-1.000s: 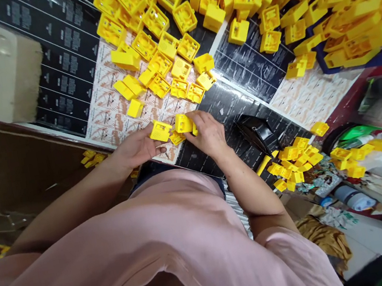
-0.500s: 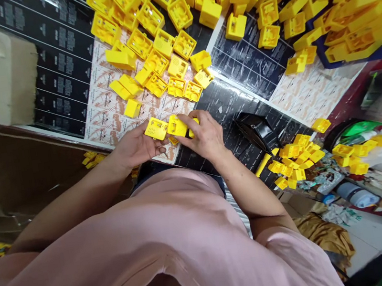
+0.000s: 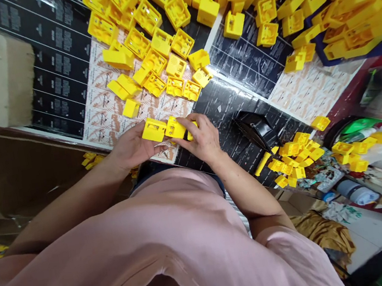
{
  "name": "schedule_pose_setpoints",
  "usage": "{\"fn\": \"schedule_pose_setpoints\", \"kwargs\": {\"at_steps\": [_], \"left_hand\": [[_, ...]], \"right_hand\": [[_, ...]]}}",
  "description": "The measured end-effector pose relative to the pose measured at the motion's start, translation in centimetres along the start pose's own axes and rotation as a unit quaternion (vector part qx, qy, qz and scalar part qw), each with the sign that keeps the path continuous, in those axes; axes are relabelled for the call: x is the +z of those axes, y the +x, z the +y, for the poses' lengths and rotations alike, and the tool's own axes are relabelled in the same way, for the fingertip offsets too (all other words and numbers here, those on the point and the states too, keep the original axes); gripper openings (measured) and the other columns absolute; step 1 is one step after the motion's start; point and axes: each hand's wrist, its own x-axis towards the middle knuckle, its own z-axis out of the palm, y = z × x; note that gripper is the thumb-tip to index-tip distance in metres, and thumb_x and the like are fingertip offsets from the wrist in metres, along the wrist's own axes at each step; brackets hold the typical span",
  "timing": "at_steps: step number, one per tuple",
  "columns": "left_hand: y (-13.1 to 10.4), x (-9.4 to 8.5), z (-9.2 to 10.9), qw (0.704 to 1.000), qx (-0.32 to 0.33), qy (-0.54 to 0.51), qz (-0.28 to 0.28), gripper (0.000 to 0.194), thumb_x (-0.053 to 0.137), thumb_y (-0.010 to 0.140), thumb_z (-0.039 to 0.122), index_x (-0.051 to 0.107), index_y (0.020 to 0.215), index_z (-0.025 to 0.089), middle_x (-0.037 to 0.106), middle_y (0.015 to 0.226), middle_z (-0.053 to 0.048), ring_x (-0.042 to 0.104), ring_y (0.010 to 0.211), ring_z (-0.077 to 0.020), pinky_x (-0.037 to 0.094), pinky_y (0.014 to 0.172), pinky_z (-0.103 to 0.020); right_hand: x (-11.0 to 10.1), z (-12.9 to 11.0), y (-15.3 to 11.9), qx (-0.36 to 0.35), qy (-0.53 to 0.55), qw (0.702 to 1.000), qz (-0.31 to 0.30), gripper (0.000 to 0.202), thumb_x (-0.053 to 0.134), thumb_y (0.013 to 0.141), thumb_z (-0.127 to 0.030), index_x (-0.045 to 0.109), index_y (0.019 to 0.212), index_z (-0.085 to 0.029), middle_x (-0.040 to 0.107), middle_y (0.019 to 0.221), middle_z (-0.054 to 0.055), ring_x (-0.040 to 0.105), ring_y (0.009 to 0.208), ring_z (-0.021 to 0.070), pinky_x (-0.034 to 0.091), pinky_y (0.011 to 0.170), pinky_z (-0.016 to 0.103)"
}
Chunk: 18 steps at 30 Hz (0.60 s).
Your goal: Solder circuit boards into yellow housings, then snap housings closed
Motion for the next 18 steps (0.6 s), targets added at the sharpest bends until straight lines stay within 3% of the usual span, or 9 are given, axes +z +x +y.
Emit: {"fn": "schedule_pose_setpoints", "kwargs": {"at_steps": [5, 8, 12, 15, 18], "left_hand": [[-0.5, -1.3, -0.1, 0.998, -0.002, 0.002, 0.059, 0.039, 0.04, 0.105, 0.04, 0.069, 0.117, 0.017, 0.079, 0.107, -0.007, 0.073, 0.099, -0.0253, 0.06, 0.089, -0.041], [-1.2, -3.5, 0.3, 0.985, 0.019, 0.106, 0.138, 0.041, 0.039, 0.103, 0.038, 0.066, 0.121, 0.013, 0.078, 0.106, -0.013, 0.074, 0.098, -0.0281, 0.061, 0.088, -0.045], [-2.4, -7.1, 2.1, 0.947, 0.061, 0.222, 0.224, 0.044, 0.053, 0.094, 0.042, 0.064, 0.122, 0.01, 0.075, 0.114, -0.02, 0.073, 0.103, -0.0339, 0.061, 0.089, -0.049], [-3.7, -8.9, 3.9, 0.888, 0.126, 0.332, 0.292, 0.051, 0.068, 0.086, 0.044, 0.064, 0.127, 0.014, 0.067, 0.134, -0.019, 0.062, 0.128, -0.0402, 0.05, 0.11, -0.059], [-4.4, -9.0, 5.1, 0.77, 0.253, 0.487, 0.326, 0.057, 0.078, 0.079, 0.044, 0.066, 0.13, 0.023, 0.05, 0.157, -0.012, 0.027, 0.156, -0.0401, 0.02, 0.131, -0.055]], "right_hand": [[1.3, -2.0, -0.4, 0.038, 0.034, 0.988, -0.145, 0.057, 0.067, 0.095, -0.056, 0.061, 0.142, -0.024, 0.064, 0.131, 0.014, 0.064, 0.119, 0.0278, 0.061, 0.093, 0.038], [0.8, -1.6, -0.9, 0.064, 0.047, 0.975, -0.206, 0.071, 0.071, 0.094, -0.052, 0.048, 0.155, -0.024, 0.052, 0.151, 0.015, 0.059, 0.132, 0.0295, 0.062, 0.095, 0.039], [0.4, -0.5, -0.4, 0.091, -0.043, 0.955, -0.279, 0.074, 0.074, 0.092, -0.035, 0.042, 0.159, -0.026, 0.047, 0.156, 0.017, 0.063, 0.124, 0.0303, 0.059, 0.099, 0.044], [1.6, -1.5, 1.2, 0.061, -0.087, 0.943, -0.314, 0.062, 0.069, 0.095, -0.034, 0.051, 0.153, -0.023, 0.057, 0.146, 0.018, 0.062, 0.123, 0.0325, 0.056, 0.102, 0.045], [3.2, -3.6, 3.3, 0.039, -0.087, 0.946, -0.31, 0.059, 0.065, 0.098, -0.044, 0.054, 0.15, -0.018, 0.064, 0.135, 0.019, 0.061, 0.122, 0.033, 0.055, 0.101, 0.044]]}}
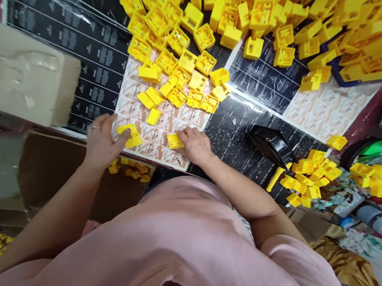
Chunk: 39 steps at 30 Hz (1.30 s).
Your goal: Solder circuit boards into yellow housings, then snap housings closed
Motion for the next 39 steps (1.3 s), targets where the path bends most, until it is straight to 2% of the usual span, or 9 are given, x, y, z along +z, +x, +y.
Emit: {"fn": "schedule_pose_setpoints", "kwargs": {"at_steps": [3, 5, 9, 12, 16, 19, 21, 28, 39], "left_hand": [[0.2, 1.5, 1.1, 0.979, 0.165, 0.119, 0.022, 0.061, 0.079, 0.078, 0.046, 0.067, 0.132, 0.021, 0.05, 0.156, -0.015, 0.026, 0.154, -0.0434, 0.009, 0.131, -0.057], [0.6, 3.6, 1.9, 0.974, 0.2, 0.109, -0.001, 0.06, 0.078, 0.079, 0.045, 0.068, 0.131, 0.016, 0.061, 0.142, -0.019, 0.037, 0.146, -0.0451, 0.008, 0.129, -0.059], [1.5, 5.7, 2.5, 0.986, 0.165, -0.001, -0.007, 0.049, 0.078, 0.079, 0.034, 0.073, 0.123, 0.014, 0.073, 0.11, -0.015, 0.055, 0.131, -0.0399, 0.011, 0.128, -0.052], [1.3, 4.1, 2.4, 0.993, 0.077, -0.088, -0.023, 0.045, 0.081, 0.075, 0.028, 0.075, 0.117, 0.013, 0.074, 0.095, -0.009, 0.066, 0.113, -0.0327, 0.038, 0.117, -0.043], [-0.5, 1.4, 2.5, 0.96, -0.016, -0.266, -0.089, 0.053, 0.087, 0.07, 0.034, 0.075, 0.117, 0.011, 0.074, 0.086, -0.003, 0.069, 0.078, -0.017, 0.057, 0.083, -0.03], [-1.7, 1.0, 2.7, 0.925, -0.045, -0.359, -0.118, 0.059, 0.096, 0.059, 0.036, 0.078, 0.109, 0.012, 0.076, 0.087, -0.002, 0.069, 0.068, -0.012, 0.061, 0.073, -0.026], [-2.1, 1.3, 2.9, 0.901, -0.076, -0.407, -0.128, 0.054, 0.1, 0.055, 0.033, 0.08, 0.1, 0.011, 0.077, 0.085, -0.002, 0.07, 0.066, -0.0118, 0.062, 0.07, -0.025], [-2.3, 2.2, 3.5, 0.856, -0.151, -0.462, -0.177, 0.013, 0.086, 0.076, 0.015, 0.077, 0.083, 0.01, 0.072, 0.066, -0.004, 0.07, 0.058, -0.0151, 0.061, 0.057, -0.025], [-2.4, 3.2, 3.4, 0.871, -0.146, -0.433, -0.182, 0.011, 0.077, 0.087, 0.017, 0.078, 0.09, 0.007, 0.075, 0.079, -0.009, 0.07, 0.063, -0.0144, 0.062, 0.065, -0.029]], "right_hand": [[-1.2, -1.4, 2.5, -0.028, 0.011, 0.998, 0.059, 0.067, 0.066, 0.097, -0.051, 0.049, 0.153, -0.019, 0.065, 0.13, 0.018, 0.062, 0.118, 0.0319, 0.056, 0.094, 0.041], [-2.4, -1.5, 4.9, -0.047, 0.013, 0.988, 0.148, 0.056, 0.06, 0.101, -0.049, 0.053, 0.148, -0.02, 0.065, 0.127, 0.017, 0.061, 0.116, 0.0321, 0.057, 0.092, 0.043], [-4.0, -0.6, 10.9, -0.091, 0.0, 0.966, 0.241, 0.047, 0.047, 0.106, -0.047, 0.058, 0.138, -0.015, 0.061, 0.124, 0.019, 0.058, 0.12, 0.0364, 0.054, 0.098, 0.056], [-4.3, 0.2, 13.1, -0.094, 0.03, 0.967, 0.233, 0.047, 0.044, 0.106, -0.053, 0.064, 0.124, -0.015, 0.06, 0.12, 0.017, 0.057, 0.125, 0.0382, 0.051, 0.102, 0.062], [-4.0, 1.4, 9.4, -0.026, 0.312, 0.925, 0.215, 0.062, 0.068, 0.085, -0.074, 0.068, 0.118, -0.021, 0.065, 0.118, 0.011, 0.062, 0.116, 0.0309, 0.054, 0.101, 0.053], [-3.3, 1.7, 4.7, 0.082, 0.609, 0.785, 0.081, 0.071, 0.087, 0.061, -0.071, 0.07, 0.109, -0.023, 0.071, 0.104, 0.005, 0.067, 0.092, 0.0218, 0.058, 0.089, 0.042], [-2.8, 1.4, 2.4, 0.12, 0.684, 0.719, 0.024, 0.071, 0.089, 0.055, -0.072, 0.07, 0.103, -0.024, 0.072, 0.094, 0.003, 0.066, 0.078, 0.0182, 0.058, 0.076, 0.037], [-2.4, 0.3, 0.3, 0.132, 0.725, 0.676, -0.01, 0.064, 0.09, 0.054, -0.071, 0.07, 0.094, -0.026, 0.07, 0.081, 0.0, 0.063, 0.066, 0.0164, 0.054, 0.065, 0.033], [-2.2, 0.1, -0.3, 0.15, 0.747, 0.647, -0.017, 0.072, 0.094, 0.048, -0.069, 0.073, 0.101, -0.026, 0.075, 0.092, 0.001, 0.064, 0.067, 0.0143, 0.056, 0.068, 0.031]]}}
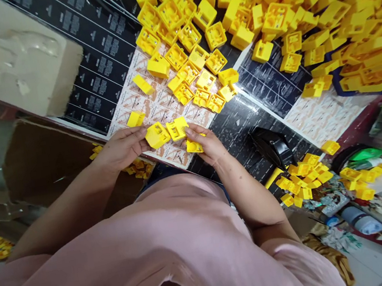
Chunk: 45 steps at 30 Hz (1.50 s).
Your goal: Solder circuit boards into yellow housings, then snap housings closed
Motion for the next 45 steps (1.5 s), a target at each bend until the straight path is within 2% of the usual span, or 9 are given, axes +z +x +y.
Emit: {"fn": "schedule_pose_setpoints", "kwargs": {"at_steps": [5, 11, 22, 28, 32, 35, 39, 42, 45], "left_hand": [[-0.1, -0.1, 0.1, 1.0, 0.001, 0.012, 0.027, 0.009, 0.075, 0.085, 0.015, 0.079, 0.087, 0.007, 0.075, 0.076, -0.008, 0.069, 0.063, -0.0145, 0.06, 0.061, -0.027], [-0.5, -2.3, 0.4, 0.995, 0.051, 0.02, 0.089, 0.011, 0.077, 0.082, 0.016, 0.081, 0.092, 0.015, 0.077, 0.085, -0.005, 0.069, 0.07, -0.0136, 0.059, 0.063, -0.025], [-1.2, -2.2, 0.0, 0.997, 0.049, 0.003, 0.063, 0.021, 0.082, 0.07, 0.016, 0.084, 0.091, 0.018, 0.077, 0.089, -0.004, 0.068, 0.072, -0.0135, 0.058, 0.062, -0.023], [-1.4, -3.3, 0.2, 0.993, 0.041, 0.034, 0.102, 0.012, 0.081, 0.076, 0.023, 0.083, 0.087, 0.021, 0.077, 0.092, -0.004, 0.067, 0.076, -0.0141, 0.056, 0.065, -0.022], [-1.5, -2.9, -0.7, 0.98, 0.085, 0.166, 0.063, 0.036, 0.091, 0.07, 0.04, 0.082, 0.098, 0.02, 0.076, 0.103, -0.004, 0.065, 0.08, -0.0145, 0.056, 0.072, -0.022], [-1.3, -1.6, -2.1, 0.975, 0.076, 0.205, 0.018, 0.063, 0.089, 0.065, 0.063, 0.079, 0.107, 0.017, 0.076, 0.105, -0.006, 0.068, 0.085, -0.0181, 0.059, 0.079, -0.027], [-0.3, -0.4, -3.2, 0.955, 0.096, 0.281, -0.009, 0.083, 0.073, 0.069, 0.082, 0.075, 0.117, 0.014, 0.075, 0.11, -0.01, 0.068, 0.088, -0.0222, 0.061, 0.085, -0.037], [0.5, -0.2, -2.9, 0.927, 0.122, 0.351, -0.043, 0.077, 0.065, 0.077, 0.08, 0.074, 0.117, 0.015, 0.075, 0.115, -0.012, 0.069, 0.101, -0.0278, 0.058, 0.098, -0.044], [1.0, 0.3, -2.7, 0.894, 0.149, 0.414, -0.081, 0.062, 0.063, 0.082, 0.074, 0.076, 0.107, 0.019, 0.073, 0.119, -0.013, 0.066, 0.117, -0.0328, 0.051, 0.111, -0.051]], "right_hand": [[0.0, 0.2, 0.1, -0.002, 0.013, 1.0, 0.016, 0.07, 0.096, 0.046, -0.066, 0.075, 0.099, -0.026, 0.077, 0.093, 0.0, 0.064, 0.067, 0.0136, 0.057, 0.071, 0.032], [0.3, 1.0, 0.2, -0.066, -0.003, 0.996, 0.054, 0.064, 0.098, 0.047, -0.055, 0.075, 0.1, -0.028, 0.077, 0.097, -0.001, 0.069, 0.083, 0.0169, 0.057, 0.084, 0.034], [-0.2, 1.6, 0.7, -0.085, -0.019, 0.995, 0.053, 0.062, 0.099, 0.049, -0.051, 0.076, 0.103, -0.03, 0.076, 0.101, -0.002, 0.069, 0.088, 0.0157, 0.056, 0.086, 0.032], [0.1, 2.4, 1.5, -0.083, -0.073, 0.994, 0.006, 0.058, 0.088, 0.061, -0.068, 0.075, 0.101, -0.028, 0.076, 0.093, 0.0, 0.069, 0.079, 0.0169, 0.059, 0.08, 0.034], [0.8, 2.3, 0.9, -0.096, -0.133, 0.985, -0.045, 0.059, 0.09, 0.057, -0.067, 0.076, 0.095, -0.024, 0.074, 0.095, 0.003, 0.07, 0.084, 0.0199, 0.059, 0.087, 0.041], [0.8, 2.0, 0.5, -0.137, -0.18, 0.973, -0.044, 0.054, 0.096, 0.055, -0.058, 0.074, 0.091, -0.023, 0.069, 0.125, 0.008, 0.064, 0.121, 0.0252, 0.048, 0.111, 0.045], [-0.2, 2.0, 0.7, -0.134, -0.165, 0.975, -0.07, 0.076, 0.093, 0.063, -0.054, 0.06, 0.128, -0.03, 0.044, 0.162, 0.009, 0.055, 0.138, 0.0284, 0.05, 0.112, 0.047], [-1.0, 2.5, 1.2, -0.069, -0.112, 0.98, -0.147, 0.098, 0.091, 0.067, -0.05, 0.043, 0.151, -0.036, 0.06, 0.148, 0.006, 0.066, 0.121, 0.0245, 0.056, 0.103, 0.044], [-1.1, 3.8, 0.9, -0.059, -0.101, 0.977, -0.18, 0.095, 0.088, 0.07, -0.047, 0.046, 0.153, -0.031, 0.07, 0.126, 0.002, 0.069, 0.106, 0.0198, 0.057, 0.099, 0.037]]}}
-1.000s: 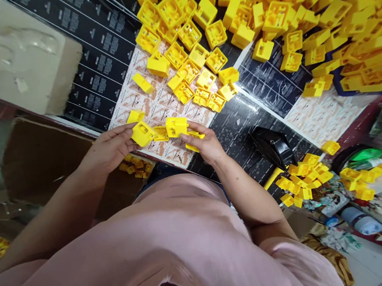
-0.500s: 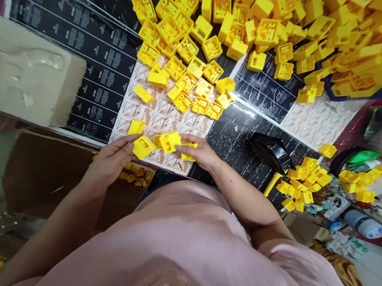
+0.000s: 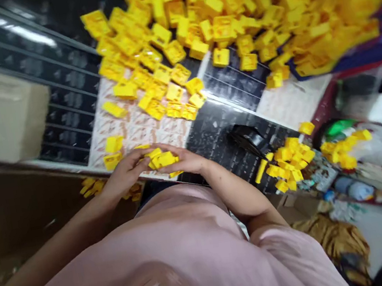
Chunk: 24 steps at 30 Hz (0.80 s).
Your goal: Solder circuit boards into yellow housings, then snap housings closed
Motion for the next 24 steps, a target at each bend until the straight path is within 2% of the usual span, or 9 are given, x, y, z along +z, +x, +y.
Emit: {"fn": "schedule_pose_setpoints", "kwargs": {"at_steps": [4, 6, 9, 11, 15, 18, 21, 23, 24], "left_hand": [[1.4, 1.8, 0.8, 0.999, -0.02, 0.003, -0.036, 0.062, 0.065, 0.083, 0.069, 0.069, 0.121, 0.019, 0.061, 0.137, -0.014, 0.06, 0.13, -0.0367, 0.062, 0.098, -0.05], [2.3, 2.8, 1.3, 0.998, -0.028, -0.01, -0.049, 0.067, 0.065, 0.086, 0.066, 0.058, 0.138, 0.024, 0.051, 0.151, -0.013, 0.053, 0.14, -0.0382, 0.064, 0.098, -0.05], [3.4, 3.3, 1.9, 0.999, -0.007, -0.006, -0.042, 0.068, 0.069, 0.084, 0.068, 0.051, 0.143, 0.039, 0.05, 0.155, -0.004, 0.045, 0.148, -0.0408, 0.054, 0.111, -0.064], [3.8, 2.7, 2.0, 0.999, -0.015, -0.003, -0.037, 0.06, 0.073, 0.077, 0.072, 0.06, 0.129, 0.043, 0.063, 0.141, 0.0, 0.05, 0.142, -0.0441, 0.045, 0.117, -0.072], [4.4, 1.3, 1.7, 0.997, -0.04, 0.049, -0.044, 0.047, 0.072, 0.072, 0.076, 0.069, 0.104, 0.042, 0.075, 0.113, 0.003, 0.063, 0.127, -0.044, 0.042, 0.12, -0.069], [4.0, 1.3, 1.6, 0.982, 0.057, 0.179, -0.038, 0.04, 0.059, 0.085, 0.068, 0.069, 0.104, 0.034, 0.078, 0.108, -0.002, 0.072, 0.109, -0.0393, 0.057, 0.101, -0.06], [3.1, 1.3, 1.6, 0.949, 0.131, 0.286, -0.01, 0.032, 0.054, 0.088, 0.045, 0.072, 0.103, 0.023, 0.077, 0.109, -0.01, 0.071, 0.109, -0.0359, 0.055, 0.102, -0.055], [3.0, 0.9, 1.9, 0.934, 0.132, 0.331, 0.029, 0.036, 0.05, 0.089, 0.036, 0.074, 0.108, 0.019, 0.075, 0.117, -0.014, 0.066, 0.119, -0.0364, 0.048, 0.11, -0.056], [3.2, 0.6, 2.1, 0.911, 0.146, 0.383, 0.043, 0.04, 0.046, 0.092, 0.032, 0.074, 0.115, 0.016, 0.073, 0.12, -0.017, 0.064, 0.121, -0.0371, 0.046, 0.11, -0.057]], "right_hand": [[0.4, 1.4, -2.1, -0.1, -0.084, 0.986, 0.102, 0.084, 0.081, 0.076, -0.042, 0.049, 0.152, -0.024, 0.067, 0.132, 0.005, 0.067, 0.113, 0.0195, 0.054, 0.103, 0.035], [-0.4, 1.4, -4.8, -0.174, -0.195, 0.948, 0.18, 0.072, 0.072, 0.083, -0.04, 0.051, 0.15, -0.024, 0.064, 0.14, 0.008, 0.064, 0.122, 0.0213, 0.051, 0.11, 0.037], [-3.4, 0.6, -12.1, -0.278, -0.352, 0.83, 0.331, 0.062, 0.067, 0.088, -0.041, 0.052, 0.147, -0.028, 0.062, 0.145, 0.01, 0.059, 0.134, 0.0254, 0.047, 0.116, 0.043], [-7.1, 0.2, -18.0, -0.272, -0.382, 0.724, 0.507, 0.064, 0.068, 0.087, -0.044, 0.049, 0.147, -0.029, 0.061, 0.146, 0.012, 0.058, 0.136, 0.0281, 0.049, 0.114, 0.049], [-16.7, 0.2, -28.1, 0.024, -0.383, 0.537, 0.751, 0.058, 0.064, 0.087, -0.041, 0.055, 0.141, -0.021, 0.069, 0.132, 0.014, 0.067, 0.12, 0.026, 0.054, 0.107, 0.048], [-20.6, -0.3, -32.4, 0.067, -0.362, 0.504, 0.782, 0.051, 0.062, 0.09, -0.051, 0.068, 0.124, -0.013, 0.071, 0.123, 0.024, 0.066, 0.121, 0.0328, 0.048, 0.111, 0.057], [-19.8, -2.3, -33.4, 0.024, -0.358, 0.483, 0.799, 0.082, 0.067, 0.082, -0.071, 0.064, 0.136, -0.01, 0.052, 0.148, 0.037, 0.046, 0.144, 0.0509, 0.025, 0.118, 0.078], [-17.6, -3.7, -31.9, -0.045, -0.366, 0.484, 0.793, 0.088, 0.07, 0.08, -0.072, 0.053, 0.151, -0.022, 0.037, 0.164, 0.027, 0.026, 0.157, 0.0497, 0.01, 0.125, 0.074], [-16.1, -4.3, -30.3, -0.115, -0.379, 0.494, 0.774, 0.075, 0.064, 0.087, -0.068, 0.047, 0.154, -0.038, 0.038, 0.168, 0.011, 0.024, 0.16, 0.0378, 0.012, 0.131, 0.061]]}}
